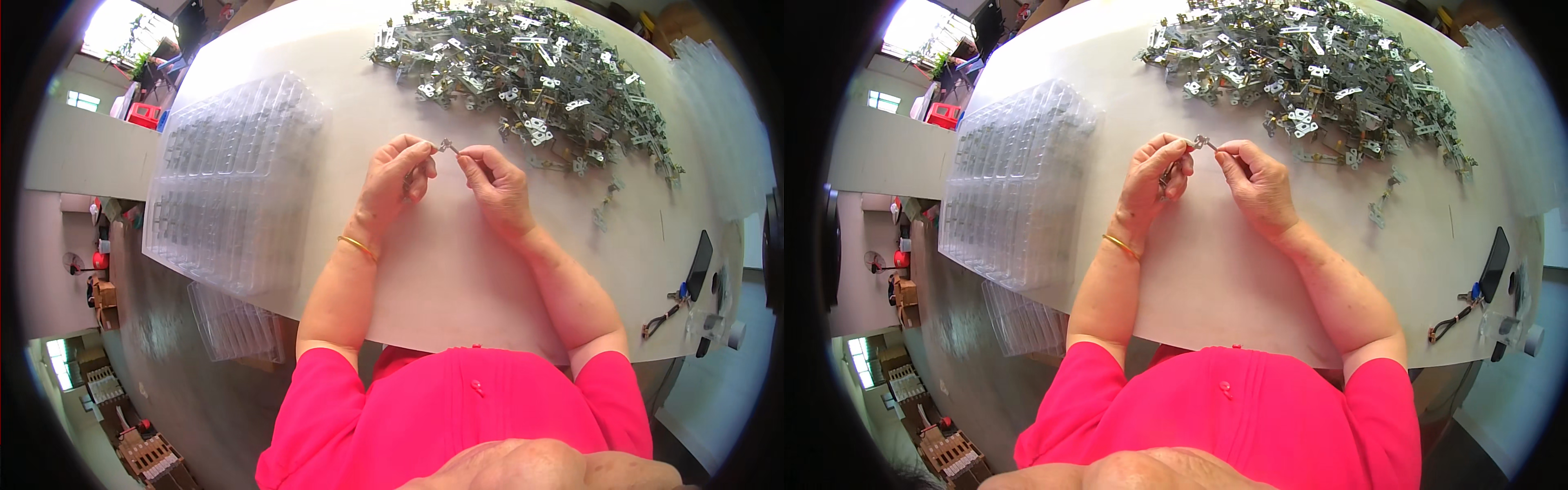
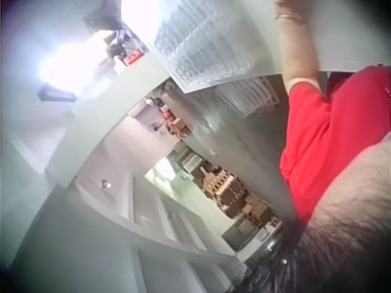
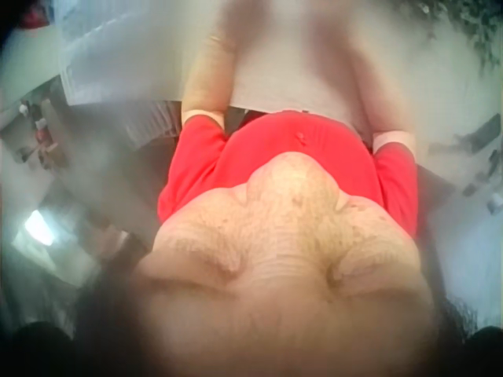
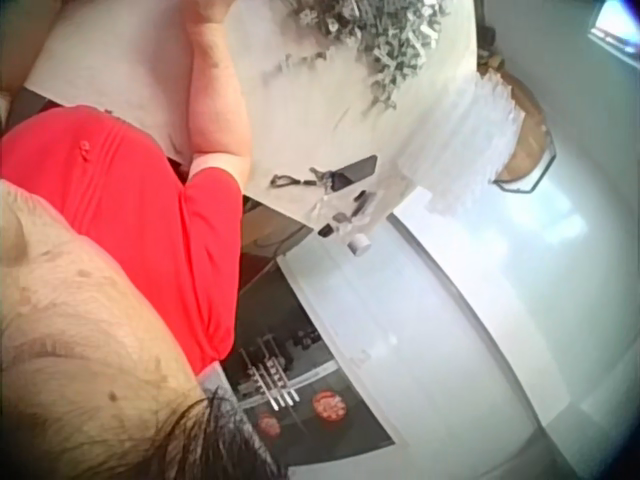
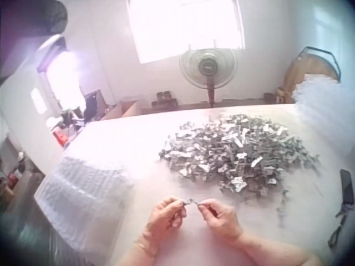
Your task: Assembling small metal components and placing them into clear plastic sorted trays.
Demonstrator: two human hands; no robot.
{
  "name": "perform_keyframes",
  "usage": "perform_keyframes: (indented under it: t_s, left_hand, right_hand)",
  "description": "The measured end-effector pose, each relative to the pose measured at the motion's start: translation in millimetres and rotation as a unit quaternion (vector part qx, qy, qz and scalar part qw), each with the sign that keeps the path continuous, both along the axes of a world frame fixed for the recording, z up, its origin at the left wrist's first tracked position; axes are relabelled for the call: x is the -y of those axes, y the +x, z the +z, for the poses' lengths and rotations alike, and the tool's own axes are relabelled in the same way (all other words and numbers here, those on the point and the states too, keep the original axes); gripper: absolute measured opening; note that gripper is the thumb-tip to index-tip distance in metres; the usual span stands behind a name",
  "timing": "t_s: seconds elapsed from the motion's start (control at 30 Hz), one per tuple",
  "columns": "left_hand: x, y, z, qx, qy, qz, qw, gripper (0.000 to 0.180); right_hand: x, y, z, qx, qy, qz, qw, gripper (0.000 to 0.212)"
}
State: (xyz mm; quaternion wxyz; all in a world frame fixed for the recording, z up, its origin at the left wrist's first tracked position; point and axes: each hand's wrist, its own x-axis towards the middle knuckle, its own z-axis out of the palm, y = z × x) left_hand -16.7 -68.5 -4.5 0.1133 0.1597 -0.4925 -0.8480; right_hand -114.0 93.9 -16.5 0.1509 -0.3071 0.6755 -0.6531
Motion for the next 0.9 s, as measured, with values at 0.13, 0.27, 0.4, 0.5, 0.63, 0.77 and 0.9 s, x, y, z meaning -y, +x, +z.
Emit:
perform_keyframes:
  t_s: [0.13,0.27,0.4,0.5,0.63,0.77,0.9]
  left_hand:
    - [-1.4,-0.2,2.1,0.0,-0.013,0.003,1.0,0.015]
    - [-1.7,1.1,4.4,-0.001,-0.037,0.004,0.999,0.014]
    - [-4.9,0.8,10.2,0.028,-0.114,-0.003,0.993,0.016]
    - [-8.7,1.0,10.1,0.039,-0.151,-0.016,0.988,0.016]
    - [-9.1,2.0,9.0,0.055,-0.155,-0.023,0.986,0.014]
    - [-12.0,0.5,11.4,0.06,-0.184,-0.065,0.979,0.014]
    - [-9.6,3.5,14.6,0.079,-0.167,-0.087,0.979,0.015]
  right_hand:
    - [-1.1,0.0,3.4,-0.017,0.017,-0.001,1.0,0.008]
    - [-0.9,0.3,2.1,-0.02,0.022,-0.002,1.0,0.008]
    - [-2.1,-1.3,-0.1,-0.031,0.026,0.006,0.999,0.009]
    - [-4.1,-1.1,6.0,-0.025,0.042,0.014,0.999,0.01]
    - [-4.9,-0.9,15.3,0.126,0.03,0.074,0.989,0.018]
    - [-8.5,-8.2,12.5,0.169,0.021,0.101,0.98,0.022]
    - [-8.8,-16.3,15.3,0.206,0.0,0.15,0.967,0.021]
